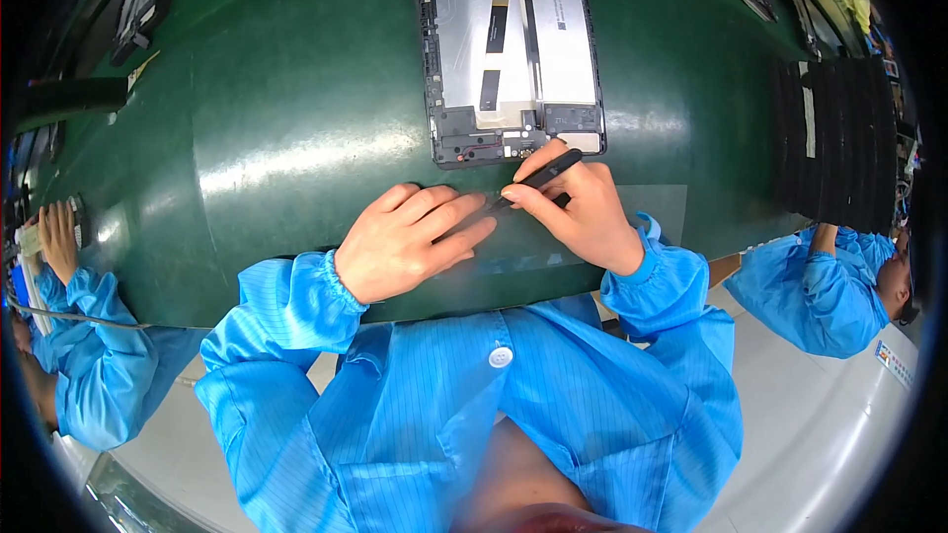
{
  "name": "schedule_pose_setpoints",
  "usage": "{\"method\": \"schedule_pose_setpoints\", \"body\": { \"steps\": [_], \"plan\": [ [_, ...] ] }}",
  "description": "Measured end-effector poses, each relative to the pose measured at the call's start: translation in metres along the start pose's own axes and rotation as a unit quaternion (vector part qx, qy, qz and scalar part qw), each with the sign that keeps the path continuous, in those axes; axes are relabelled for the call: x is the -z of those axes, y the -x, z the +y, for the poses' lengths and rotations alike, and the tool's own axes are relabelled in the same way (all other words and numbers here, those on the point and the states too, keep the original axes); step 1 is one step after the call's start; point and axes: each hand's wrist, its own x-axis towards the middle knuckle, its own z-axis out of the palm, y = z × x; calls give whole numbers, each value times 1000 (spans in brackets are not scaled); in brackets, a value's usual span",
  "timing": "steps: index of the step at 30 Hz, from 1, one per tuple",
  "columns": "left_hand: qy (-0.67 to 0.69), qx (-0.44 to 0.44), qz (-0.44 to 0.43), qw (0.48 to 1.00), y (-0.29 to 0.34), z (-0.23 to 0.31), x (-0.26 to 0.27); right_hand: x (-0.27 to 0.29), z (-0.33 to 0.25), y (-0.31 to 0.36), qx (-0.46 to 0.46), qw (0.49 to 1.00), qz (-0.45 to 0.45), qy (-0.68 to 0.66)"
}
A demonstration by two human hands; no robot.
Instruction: The person assembles internal components of electronic tablet devices by manipulating internal cables and screen assemblies with tweezers.
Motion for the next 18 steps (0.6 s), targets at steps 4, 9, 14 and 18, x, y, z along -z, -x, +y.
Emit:
{"method": "schedule_pose_setpoints", "body": {
  "steps": [4,9,14,18],
  "plan": [
    [5,-6,3,1000,-3,-1,5,-5,2,6,-102,989,42,-95],
    [3,-12,9,1000,-4,1,4,27,-9,-10,-149,937,57,-309],
    [12,-1,75,997,-4,-8,6,45,-17,-51,-112,972,24,-207],
    [-31,53,163,985,-10,-14,14,37,-19,-75,-106,975,-28,-194]
  ]
}}
